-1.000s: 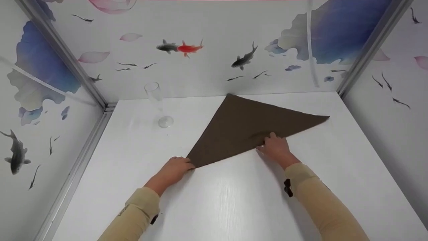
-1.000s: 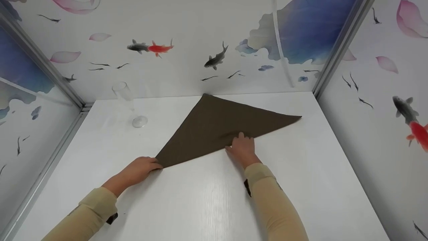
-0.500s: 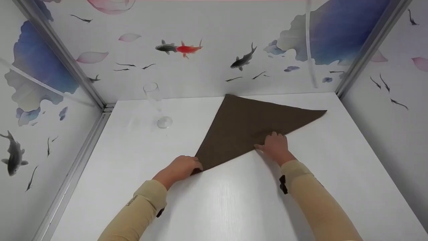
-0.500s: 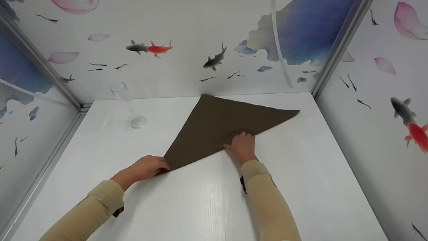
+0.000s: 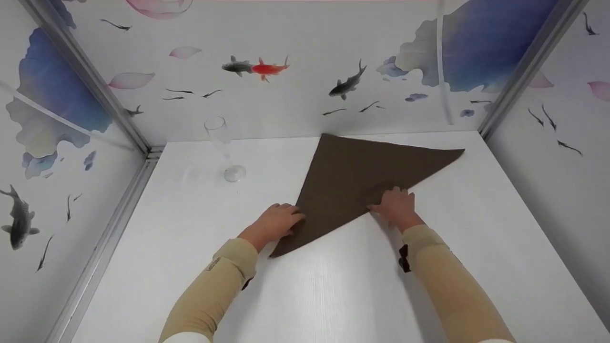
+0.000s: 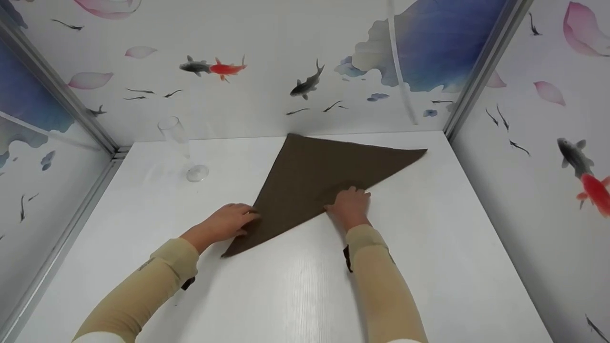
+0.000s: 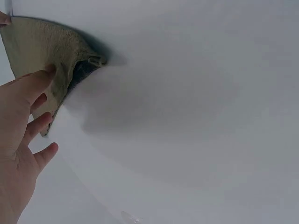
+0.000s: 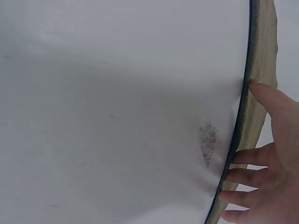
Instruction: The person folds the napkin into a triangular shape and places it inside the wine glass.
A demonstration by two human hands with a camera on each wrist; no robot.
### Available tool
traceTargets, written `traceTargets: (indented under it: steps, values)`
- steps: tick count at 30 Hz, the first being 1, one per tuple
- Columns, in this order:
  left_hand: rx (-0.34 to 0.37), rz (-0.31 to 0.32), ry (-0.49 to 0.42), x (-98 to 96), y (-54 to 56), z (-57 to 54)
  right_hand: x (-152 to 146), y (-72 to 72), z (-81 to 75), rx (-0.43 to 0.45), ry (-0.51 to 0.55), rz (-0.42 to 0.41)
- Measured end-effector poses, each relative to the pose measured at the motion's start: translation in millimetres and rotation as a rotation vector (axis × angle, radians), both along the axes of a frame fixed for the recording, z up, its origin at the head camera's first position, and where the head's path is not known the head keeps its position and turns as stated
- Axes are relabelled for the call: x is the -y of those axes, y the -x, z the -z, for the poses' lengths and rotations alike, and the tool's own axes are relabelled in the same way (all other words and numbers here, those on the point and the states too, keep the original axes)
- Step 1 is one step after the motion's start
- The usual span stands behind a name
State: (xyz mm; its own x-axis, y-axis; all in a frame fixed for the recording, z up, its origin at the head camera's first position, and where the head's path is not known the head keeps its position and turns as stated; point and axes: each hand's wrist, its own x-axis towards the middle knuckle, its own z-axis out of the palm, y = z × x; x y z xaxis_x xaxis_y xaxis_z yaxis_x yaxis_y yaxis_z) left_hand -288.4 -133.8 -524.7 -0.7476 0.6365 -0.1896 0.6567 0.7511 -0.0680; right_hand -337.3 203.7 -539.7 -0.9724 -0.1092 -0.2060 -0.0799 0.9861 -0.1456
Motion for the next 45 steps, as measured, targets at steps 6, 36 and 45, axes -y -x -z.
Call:
traceTargets:
  steps: [6, 36, 45]
  values:
    - [0.117, -0.089, 0.045, -15.1, 11.4, -1.7, -5, 0.9, 1.5, 0.001, -0.033, -0.021]
    - [0.149, -0.081, 0.116, -52.0, -1.6, -3.7, 39, -37.0, -8.3, 0.098, 0.07, -0.08]
    - [0.157, -0.115, 0.114, -66.1, -12.3, -0.3, 57, -67.2, -1.8, 0.135, 0.033, -0.152]
